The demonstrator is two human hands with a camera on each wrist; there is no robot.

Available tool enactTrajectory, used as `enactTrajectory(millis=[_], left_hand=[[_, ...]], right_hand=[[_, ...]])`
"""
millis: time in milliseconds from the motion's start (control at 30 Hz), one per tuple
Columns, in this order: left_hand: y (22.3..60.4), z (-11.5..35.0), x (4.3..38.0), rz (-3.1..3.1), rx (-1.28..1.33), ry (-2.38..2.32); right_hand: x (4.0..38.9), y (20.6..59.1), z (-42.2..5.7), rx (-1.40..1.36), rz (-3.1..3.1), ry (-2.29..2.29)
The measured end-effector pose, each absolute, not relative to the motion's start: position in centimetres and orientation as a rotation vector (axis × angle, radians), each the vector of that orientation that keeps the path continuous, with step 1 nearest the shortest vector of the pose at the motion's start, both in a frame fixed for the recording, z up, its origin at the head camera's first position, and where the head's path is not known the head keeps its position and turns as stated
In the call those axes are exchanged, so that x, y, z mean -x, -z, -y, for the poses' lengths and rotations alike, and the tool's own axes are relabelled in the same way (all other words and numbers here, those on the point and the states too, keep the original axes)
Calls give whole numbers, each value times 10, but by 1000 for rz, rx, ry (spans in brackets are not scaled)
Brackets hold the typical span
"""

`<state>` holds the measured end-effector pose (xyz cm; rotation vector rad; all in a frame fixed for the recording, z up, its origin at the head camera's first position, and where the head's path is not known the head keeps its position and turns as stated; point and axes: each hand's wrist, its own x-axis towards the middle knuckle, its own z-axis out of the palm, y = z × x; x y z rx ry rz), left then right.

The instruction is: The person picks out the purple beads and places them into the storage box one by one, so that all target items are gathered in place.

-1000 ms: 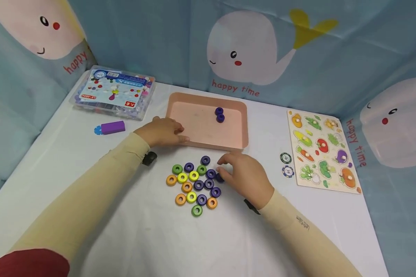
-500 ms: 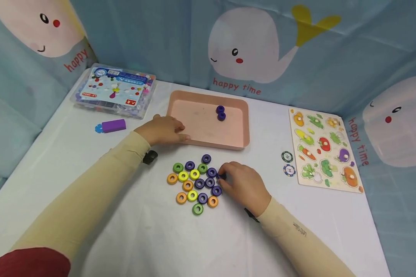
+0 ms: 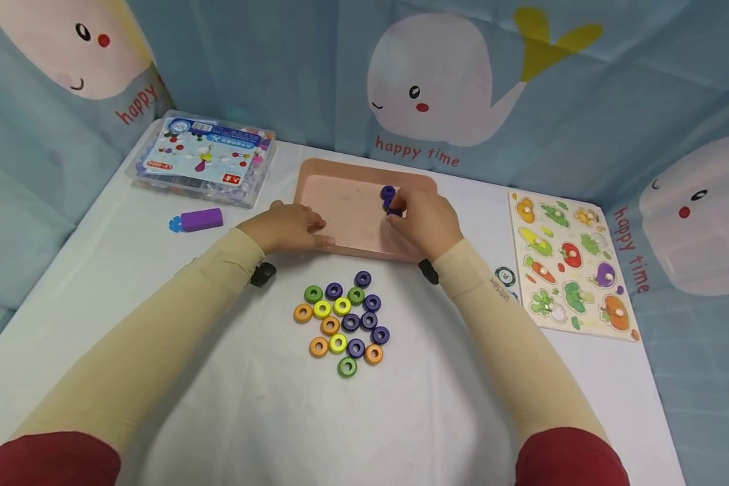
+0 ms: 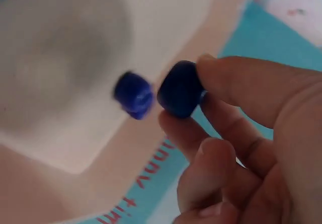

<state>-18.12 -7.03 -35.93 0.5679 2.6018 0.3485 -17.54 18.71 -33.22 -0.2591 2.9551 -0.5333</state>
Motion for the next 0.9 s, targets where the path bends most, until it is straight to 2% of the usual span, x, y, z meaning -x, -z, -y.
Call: enactTrajectory(millis=[200, 467, 700, 900], left_hand=[[359, 70, 178, -2588, -555, -356], [358, 70, 179, -2605, -546, -361], [358, 69, 177, -2611, -538, -368], [356, 69, 176, -2623, -551, -351]], right_hand=[[200, 351, -178, 180, -2883, 399], [193, 348, -174, 197, -2901, 313], [145, 330, -180, 330, -2997, 426], [100, 348, -181, 663, -2927, 526]])
